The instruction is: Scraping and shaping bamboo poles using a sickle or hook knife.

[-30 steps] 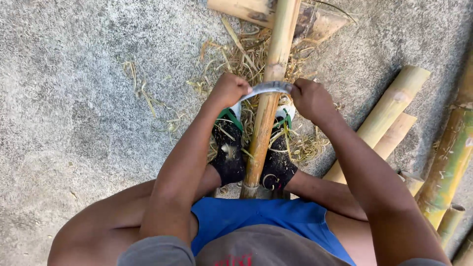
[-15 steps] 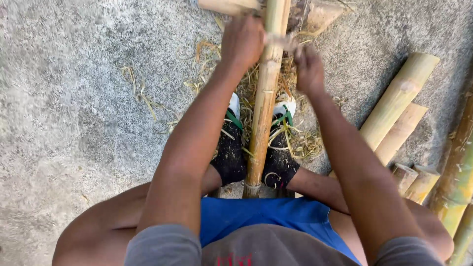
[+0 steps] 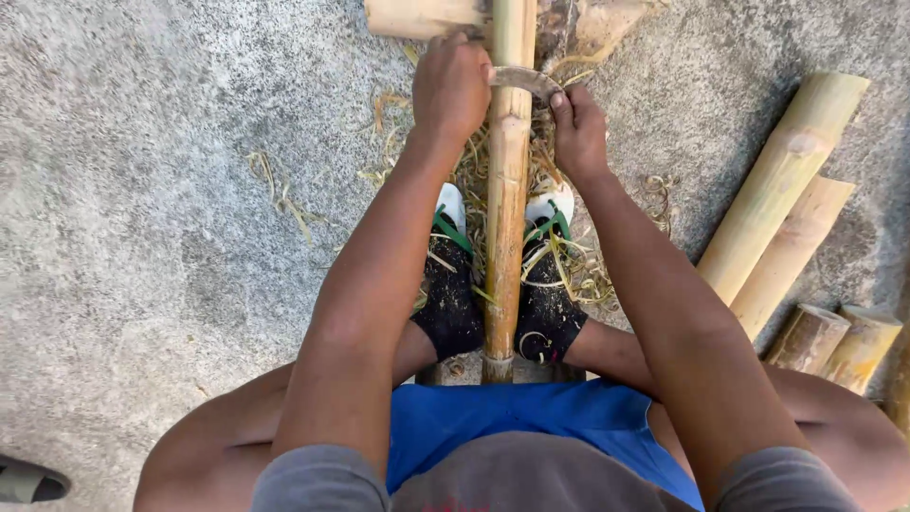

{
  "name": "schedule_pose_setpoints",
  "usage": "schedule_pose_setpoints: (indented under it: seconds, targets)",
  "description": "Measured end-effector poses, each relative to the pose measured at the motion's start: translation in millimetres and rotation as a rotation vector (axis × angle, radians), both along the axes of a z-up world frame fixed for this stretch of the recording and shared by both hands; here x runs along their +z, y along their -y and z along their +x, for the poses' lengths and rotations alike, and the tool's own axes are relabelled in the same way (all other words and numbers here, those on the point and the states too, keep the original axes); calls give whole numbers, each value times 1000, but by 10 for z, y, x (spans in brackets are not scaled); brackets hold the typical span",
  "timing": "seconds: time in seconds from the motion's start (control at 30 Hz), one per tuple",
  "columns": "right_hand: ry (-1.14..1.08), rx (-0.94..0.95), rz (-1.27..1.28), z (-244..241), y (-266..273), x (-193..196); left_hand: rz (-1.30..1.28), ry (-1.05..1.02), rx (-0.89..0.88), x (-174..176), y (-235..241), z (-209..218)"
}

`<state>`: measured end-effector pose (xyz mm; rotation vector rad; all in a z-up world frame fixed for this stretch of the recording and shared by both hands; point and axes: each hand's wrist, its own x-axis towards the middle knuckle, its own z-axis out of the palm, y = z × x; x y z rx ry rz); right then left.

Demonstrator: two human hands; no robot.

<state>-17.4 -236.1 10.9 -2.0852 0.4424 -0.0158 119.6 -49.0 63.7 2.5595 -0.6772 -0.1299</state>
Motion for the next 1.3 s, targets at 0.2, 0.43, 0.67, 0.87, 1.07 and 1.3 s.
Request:
schedule_pose_setpoints:
  seconds: [0.2,0.43,0.67,0.87,1.07,1.3]
  targets:
    - [-119,14,52,-145,-64,144,-5,-257,59,284,-121,-211]
    - [-350,-116,194,103,-115,393,60,-382,31,227,-81,-21]
    - [-183,98,82,47,63,211,-15,-461,118,103,-85,-2]
    - [-375,-105,190,28,-84,368,130,-597,152,294,-77,-82]
    - [-278,66,103,5,-27,192,211,-596,87,125,-33,85]
    - [-362,-52,187,-384,-300,470,308,-599,-5,424,-148,-161]
